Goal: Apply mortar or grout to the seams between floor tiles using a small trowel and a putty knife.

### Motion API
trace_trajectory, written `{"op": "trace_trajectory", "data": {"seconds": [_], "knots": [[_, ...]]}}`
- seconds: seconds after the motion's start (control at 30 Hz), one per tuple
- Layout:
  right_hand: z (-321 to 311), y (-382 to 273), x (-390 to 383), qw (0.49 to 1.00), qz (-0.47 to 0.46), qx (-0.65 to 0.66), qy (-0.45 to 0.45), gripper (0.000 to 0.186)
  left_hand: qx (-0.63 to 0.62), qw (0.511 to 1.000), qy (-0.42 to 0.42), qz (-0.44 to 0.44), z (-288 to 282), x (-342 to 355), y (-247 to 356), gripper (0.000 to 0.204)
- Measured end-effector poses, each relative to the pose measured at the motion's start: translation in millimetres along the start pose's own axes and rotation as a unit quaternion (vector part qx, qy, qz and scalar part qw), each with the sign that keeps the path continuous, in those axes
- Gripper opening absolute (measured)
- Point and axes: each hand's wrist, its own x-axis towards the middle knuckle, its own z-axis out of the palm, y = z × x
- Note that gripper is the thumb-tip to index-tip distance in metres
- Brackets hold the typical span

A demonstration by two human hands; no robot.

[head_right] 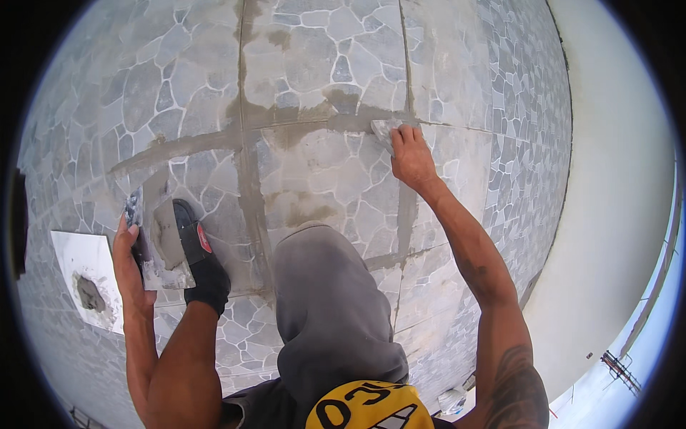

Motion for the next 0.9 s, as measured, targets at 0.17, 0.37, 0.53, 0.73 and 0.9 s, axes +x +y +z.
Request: {"op": "trace_trajectory", "data": {"seconds": [0.17,0.37,0.53,0.73,0.9], "knots": [[33,38,-19,0.984,0.032,-0.168,0.048,0.052,-0.005,1.000,-0.024,0.010,-1,5,-5,0.063],[-5,47,-33,0.999,0.047,-0.020,0.003,0.051,-0.017,1.000,-0.001,0.005,4,-2,-3,0.062],[11,27,-3,0.988,0.101,-0.071,-0.098,0.050,-0.020,1.000,-0.022,-0.001,9,-2,-5,0.066],[-35,79,-11,0.936,0.316,0.137,-0.080,0.044,-0.047,0.998,-0.033,-0.011,13,-3,-7,0.066],[0,85,7,0.940,0.340,0.010,-0.028,0.043,-0.046,0.999,-0.014,0.002,7,-4,-7,0.060]]}}
